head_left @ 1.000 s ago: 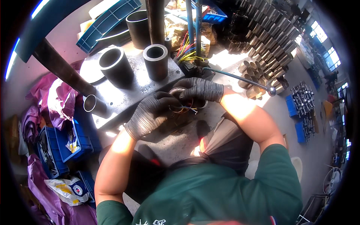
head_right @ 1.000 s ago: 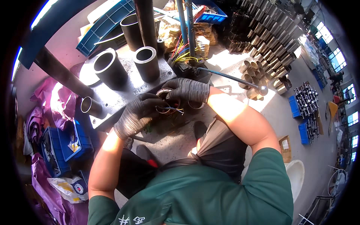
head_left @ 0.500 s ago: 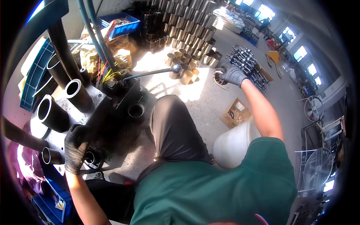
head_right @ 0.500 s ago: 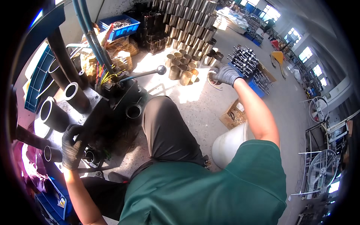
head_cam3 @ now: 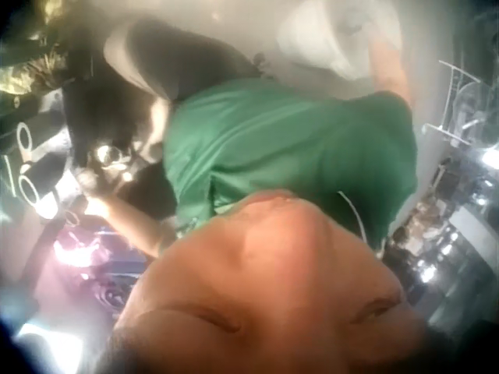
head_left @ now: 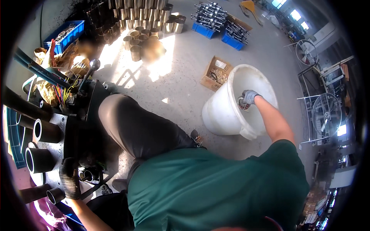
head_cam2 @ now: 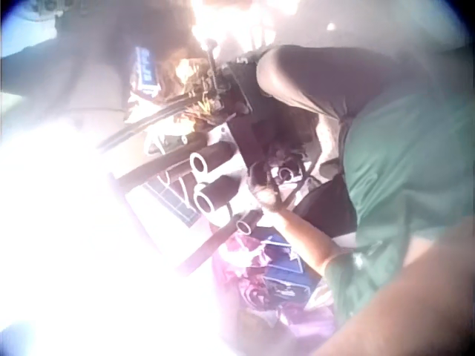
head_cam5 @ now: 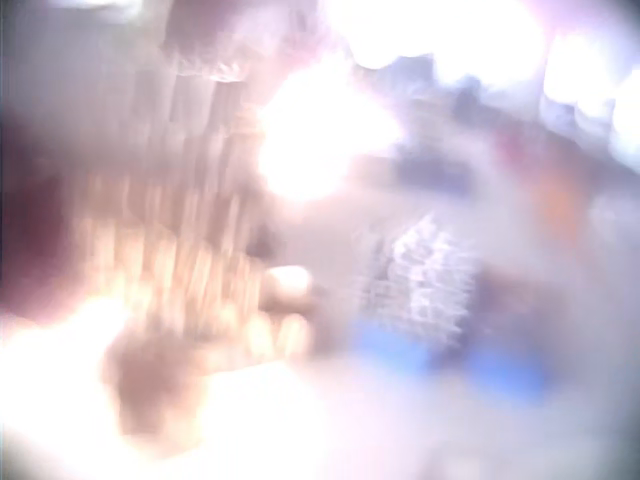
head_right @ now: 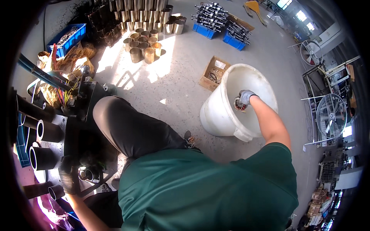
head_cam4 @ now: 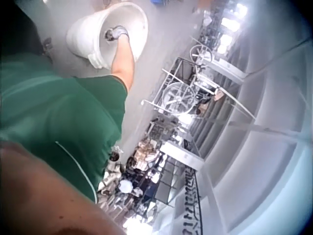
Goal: The person disassembles motor assemblies by placing each housing into a press machine, operating the lever to press out the inner stator core, and sorting the separated parts into containers by hand.
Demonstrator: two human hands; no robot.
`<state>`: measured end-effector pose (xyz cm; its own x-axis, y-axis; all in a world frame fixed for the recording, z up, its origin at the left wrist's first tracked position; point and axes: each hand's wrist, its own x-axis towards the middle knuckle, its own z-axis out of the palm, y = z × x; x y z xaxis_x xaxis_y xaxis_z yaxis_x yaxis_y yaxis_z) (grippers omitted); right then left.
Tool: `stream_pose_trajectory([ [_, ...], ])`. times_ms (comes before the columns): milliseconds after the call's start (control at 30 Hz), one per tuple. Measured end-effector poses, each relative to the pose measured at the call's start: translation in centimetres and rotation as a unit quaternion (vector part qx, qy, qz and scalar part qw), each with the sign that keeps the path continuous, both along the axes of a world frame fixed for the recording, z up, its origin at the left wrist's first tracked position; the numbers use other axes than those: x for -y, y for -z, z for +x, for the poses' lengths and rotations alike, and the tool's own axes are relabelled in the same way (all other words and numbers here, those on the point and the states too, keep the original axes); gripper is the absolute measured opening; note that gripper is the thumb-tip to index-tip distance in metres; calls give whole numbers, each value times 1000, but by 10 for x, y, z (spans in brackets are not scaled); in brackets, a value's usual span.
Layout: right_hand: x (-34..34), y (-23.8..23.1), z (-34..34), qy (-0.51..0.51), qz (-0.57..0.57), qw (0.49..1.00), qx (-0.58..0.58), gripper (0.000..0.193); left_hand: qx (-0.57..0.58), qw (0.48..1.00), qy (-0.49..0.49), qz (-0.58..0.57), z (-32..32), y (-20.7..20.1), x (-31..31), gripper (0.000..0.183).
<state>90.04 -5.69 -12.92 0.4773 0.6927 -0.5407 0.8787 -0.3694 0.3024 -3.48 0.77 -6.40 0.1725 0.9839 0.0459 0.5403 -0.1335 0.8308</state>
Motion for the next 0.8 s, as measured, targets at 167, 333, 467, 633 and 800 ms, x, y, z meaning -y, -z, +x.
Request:
stream_pose_trajectory([
  [167,21,102,-5,-88,-178,963,-180,45,-165,986,21,6,-23,41,-14,19],
  [333,20,128,3,-84,-172,964,-187,44,-170,982,8,-87,-31,57,-15,25],
  [467,1,99,19,65,-163,969,-174,41,-260,965,42,23,-30,48,-7,26],
  [633,-34,14,86,195,103,969,-109,43,-14,992,-85,-88,-17,35,-2,23],
  [800,-103,-90,101,51,372,926,21,48,-165,984,-27,56,-12,-4,7,20],
])
